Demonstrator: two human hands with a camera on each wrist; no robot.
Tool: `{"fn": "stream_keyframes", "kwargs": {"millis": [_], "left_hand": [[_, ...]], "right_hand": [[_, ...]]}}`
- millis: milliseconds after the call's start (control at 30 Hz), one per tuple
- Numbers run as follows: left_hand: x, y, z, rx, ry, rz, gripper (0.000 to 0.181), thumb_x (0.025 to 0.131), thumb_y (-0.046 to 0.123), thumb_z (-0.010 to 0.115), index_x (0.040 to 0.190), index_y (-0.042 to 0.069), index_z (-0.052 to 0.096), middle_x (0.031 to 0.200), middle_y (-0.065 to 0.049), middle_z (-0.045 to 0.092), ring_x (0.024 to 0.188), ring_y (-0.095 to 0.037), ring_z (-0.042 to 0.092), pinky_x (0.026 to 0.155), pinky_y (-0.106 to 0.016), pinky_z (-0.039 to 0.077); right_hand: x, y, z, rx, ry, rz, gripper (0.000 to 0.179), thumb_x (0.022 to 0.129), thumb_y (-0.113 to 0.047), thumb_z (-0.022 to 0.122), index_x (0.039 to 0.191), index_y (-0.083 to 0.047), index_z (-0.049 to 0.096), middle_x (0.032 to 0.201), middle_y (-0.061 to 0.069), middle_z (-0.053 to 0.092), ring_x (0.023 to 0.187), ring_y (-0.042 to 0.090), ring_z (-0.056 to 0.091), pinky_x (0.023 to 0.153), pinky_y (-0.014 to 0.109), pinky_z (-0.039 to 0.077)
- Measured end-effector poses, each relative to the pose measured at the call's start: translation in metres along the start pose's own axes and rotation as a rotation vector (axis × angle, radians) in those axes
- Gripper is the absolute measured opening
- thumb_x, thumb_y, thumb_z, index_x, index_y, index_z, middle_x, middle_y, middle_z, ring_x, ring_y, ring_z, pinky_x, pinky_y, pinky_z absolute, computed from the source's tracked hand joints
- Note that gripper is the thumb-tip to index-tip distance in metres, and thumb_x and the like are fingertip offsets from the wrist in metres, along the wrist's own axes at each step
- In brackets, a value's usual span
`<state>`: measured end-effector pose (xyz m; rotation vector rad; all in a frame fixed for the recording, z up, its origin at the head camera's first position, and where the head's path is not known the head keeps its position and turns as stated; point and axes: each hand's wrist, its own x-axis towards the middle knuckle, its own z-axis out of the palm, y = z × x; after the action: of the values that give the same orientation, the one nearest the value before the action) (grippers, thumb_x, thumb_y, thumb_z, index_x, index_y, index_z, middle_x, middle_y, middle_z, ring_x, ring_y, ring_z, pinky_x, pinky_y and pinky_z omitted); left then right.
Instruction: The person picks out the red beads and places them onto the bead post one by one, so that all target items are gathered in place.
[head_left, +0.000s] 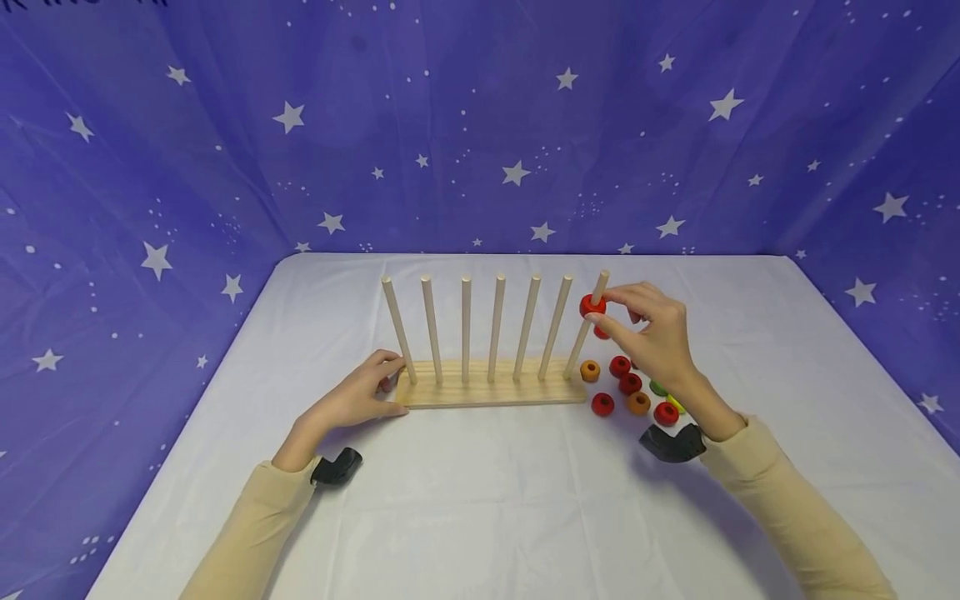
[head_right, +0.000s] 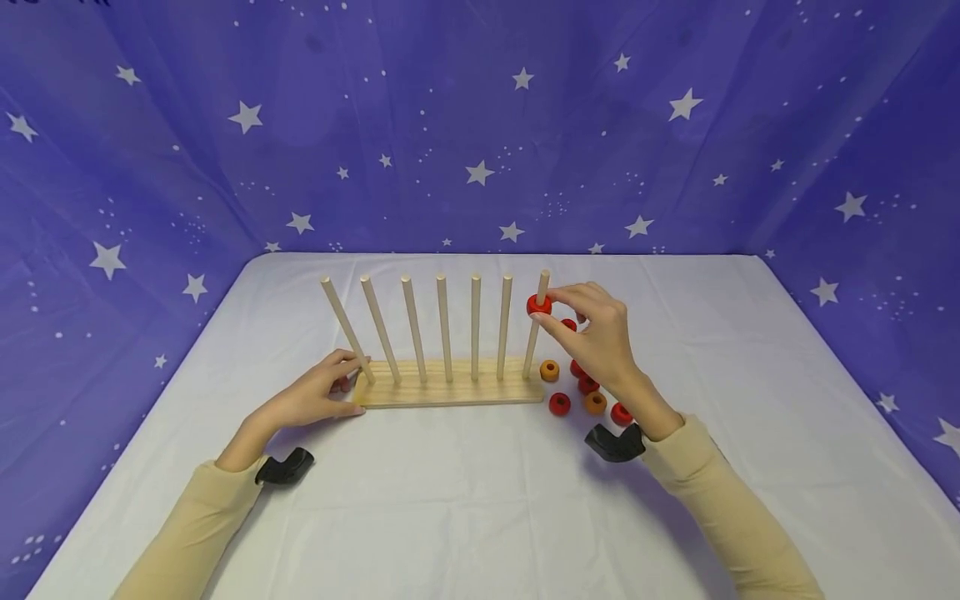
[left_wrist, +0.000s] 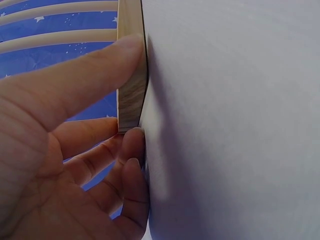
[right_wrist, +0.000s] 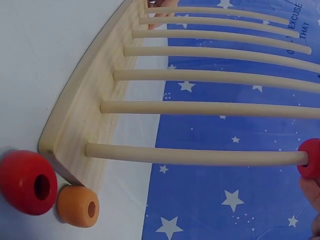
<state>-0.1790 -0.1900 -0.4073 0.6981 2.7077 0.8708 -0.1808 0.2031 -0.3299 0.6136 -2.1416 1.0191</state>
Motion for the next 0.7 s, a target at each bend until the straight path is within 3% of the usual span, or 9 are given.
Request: {"fn": "stream_keyframes", "kwargs": {"millis": [300, 700], "left_hand": [[0.000, 0.000, 0.001, 0.008, 0.004, -0.002, 0.073, 0.078, 0.022, 0.075, 0.136, -0.007, 0.041, 0.127, -0.013, 0.045, 0.093, -0.018, 0.049, 0.074, -0.025, 0.040], [0.000, 0.003, 0.000, 0.012, 0.004, 0.002, 0.073, 0.079, 0.022, 0.074, 0.136, -0.009, 0.040, 0.128, -0.015, 0.044, 0.093, -0.018, 0.049, 0.074, -0.025, 0.040]], "right_hand": [[-0.006, 0.005, -0.001, -0.003, -0.066, 0.017, 0.025, 0.066, -0.001, 0.082, 0.090, -0.004, 0.074, 0.083, 0.011, 0.072, 0.067, 0.003, 0.038, 0.058, 0.014, 0.029], [-0.012, 0.010, -0.001, -0.046, -0.180, 0.049, 0.029, 0.067, -0.005, 0.082, 0.095, -0.003, 0.074, 0.087, 0.012, 0.072, 0.061, 0.007, 0.037, 0.054, 0.016, 0.029]]}}
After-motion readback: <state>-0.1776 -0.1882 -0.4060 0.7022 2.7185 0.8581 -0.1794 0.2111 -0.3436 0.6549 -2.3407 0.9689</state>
